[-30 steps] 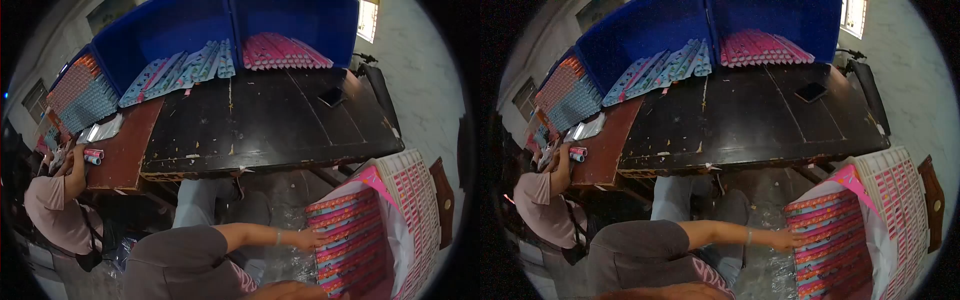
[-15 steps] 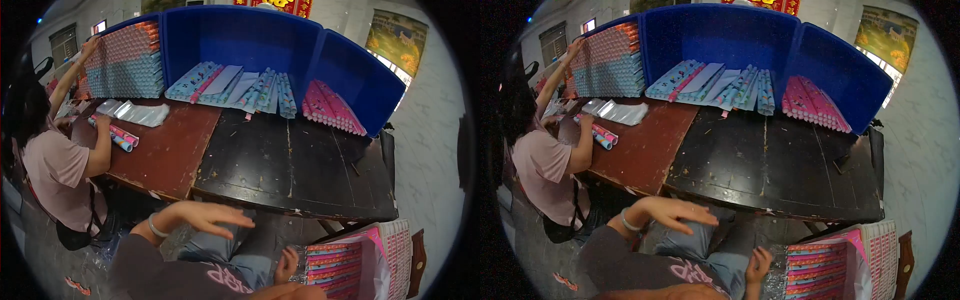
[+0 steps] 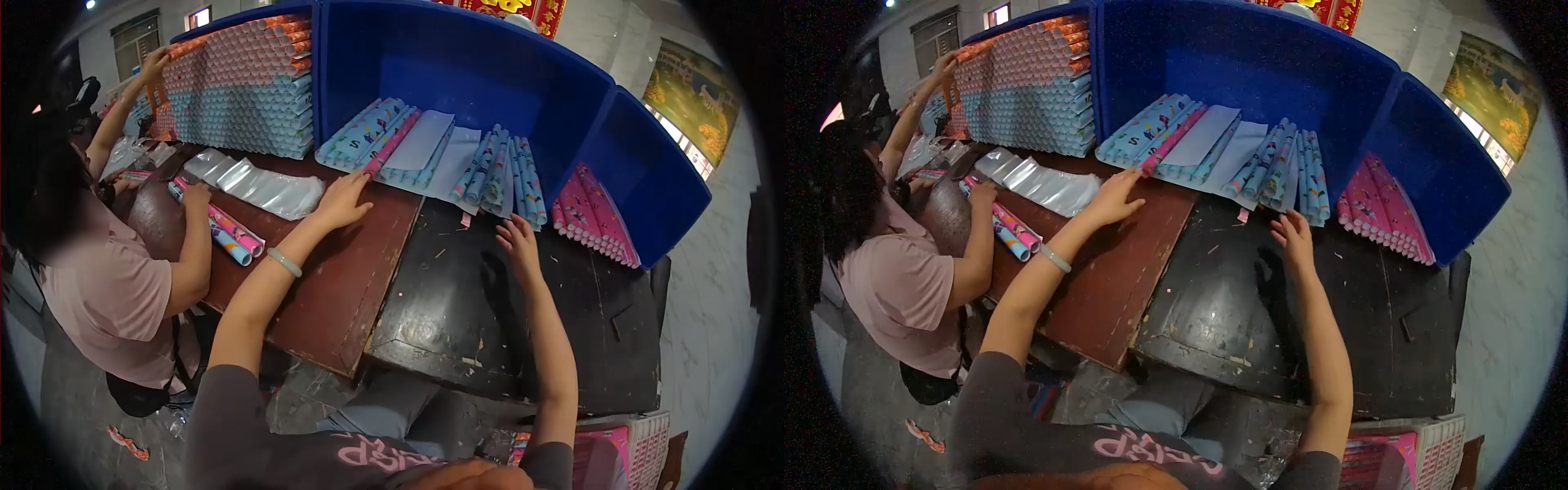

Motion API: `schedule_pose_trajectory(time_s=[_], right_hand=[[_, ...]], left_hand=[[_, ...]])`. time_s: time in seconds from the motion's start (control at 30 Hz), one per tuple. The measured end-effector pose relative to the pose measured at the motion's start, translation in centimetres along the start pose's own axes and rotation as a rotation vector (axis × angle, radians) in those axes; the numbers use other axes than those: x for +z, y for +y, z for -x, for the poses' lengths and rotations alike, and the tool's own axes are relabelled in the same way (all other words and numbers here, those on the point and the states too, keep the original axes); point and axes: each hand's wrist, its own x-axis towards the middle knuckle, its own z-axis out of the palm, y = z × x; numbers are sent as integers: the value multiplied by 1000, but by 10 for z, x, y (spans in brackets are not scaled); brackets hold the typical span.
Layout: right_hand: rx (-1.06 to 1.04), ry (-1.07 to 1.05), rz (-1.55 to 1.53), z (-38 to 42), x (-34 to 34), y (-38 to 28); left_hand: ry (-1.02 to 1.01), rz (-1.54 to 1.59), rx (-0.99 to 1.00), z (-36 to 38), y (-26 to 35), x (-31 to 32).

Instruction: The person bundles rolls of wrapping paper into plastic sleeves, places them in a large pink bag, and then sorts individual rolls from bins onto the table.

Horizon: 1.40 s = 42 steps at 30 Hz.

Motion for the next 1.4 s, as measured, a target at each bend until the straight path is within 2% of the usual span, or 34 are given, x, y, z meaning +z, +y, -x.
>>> schedule_pose_trajectory(time_s=[0.03, 0.1, 0.17, 0.2, 0.23, 0.27, 0.3, 0.37, 0.43, 0.5, 0.53, 0.6, 0.63, 0.67, 0.73, 0.77, 0.83, 0.87, 0.93, 1.03, 1.07, 1.13, 1.3, 1.4], right_hand=[[-18, 29, -36, -15, 10, 17], [-20, 88, -128, -42, 25, 53], [-30, 130, -192, -52, 42, 85], [-254, 145, -27, -57, 43, 98], [-202, 117, -79, -53, 47, 90], [-148, 92, -134, -49, 51, 82], [-221, 79, -125, -49, 47, 89], [-128, 135, -219, -50, 41, 83], [-133, 177, -260, -48, 46, 80], [-142, 134, -163, -46, 48, 80], [-175, 103, -134, -48, 48, 83], [-168, 108, -135, -48, 45, 87], [-174, 106, -136, -48, 47, 85], [-174, 108, -144, -48, 48, 83], [-153, 115, -134, -46, 48, 81], [-152, 117, -140, -46, 48, 80], [-143, 98, -154, -45, 49, 78], [-143, 98, -160, -44, 50, 76], [-144, 103, -145, -42, 50, 75], [-155, 76, -170, -44, 48, 79], [-160, 72, -188, -44, 49, 78], [-161, 78, -186, -45, 49, 79], [-152, 93, -190, -47, 47, 83], [-159, 108, -158, -49, 45, 85]], left_hand=[[0, -12, 0, -10, -13, 5], [-66, 167, -297, -27, -29, 12], [-32, 171, -329, -40, -36, 20], [-84, 160, -407, -49, -40, 27], [-137, 147, -487, -57, -48, 37], [-95, 183, -482, -61, -54, 47], [-107, 170, -487, -66, -60, 56], [-212, 93, -628, -82, -53, 60], [-181, 80, -636, -92, -45, 59], [-182, 487, -882, -98, -31, 51], [-197, 485, -885, -97, -32, 61], [68, 484, -805, -96, -40, 78], [247, 220, -614, -94, -83, 131], [245, 213, -610, -93, -95, 145], [396, 227, -610, -94, -101, 158], [394, 223, -606, -92, -91, 139], [-45, 896, -874, -88, -59, 82], [-45, 890, -874, -87, -59, 79], [-27, 1362, -1043, -82, -58, 74], [14, 1507, -1127, -76, -53, 70], [20, 1504, -1126, -75, -51, 71], [157, 1530, -1080, -73, -49, 72], [305, 1607, -1069, -69, -57, 57], [348, 1550, -1030, -65, -74, 38]])
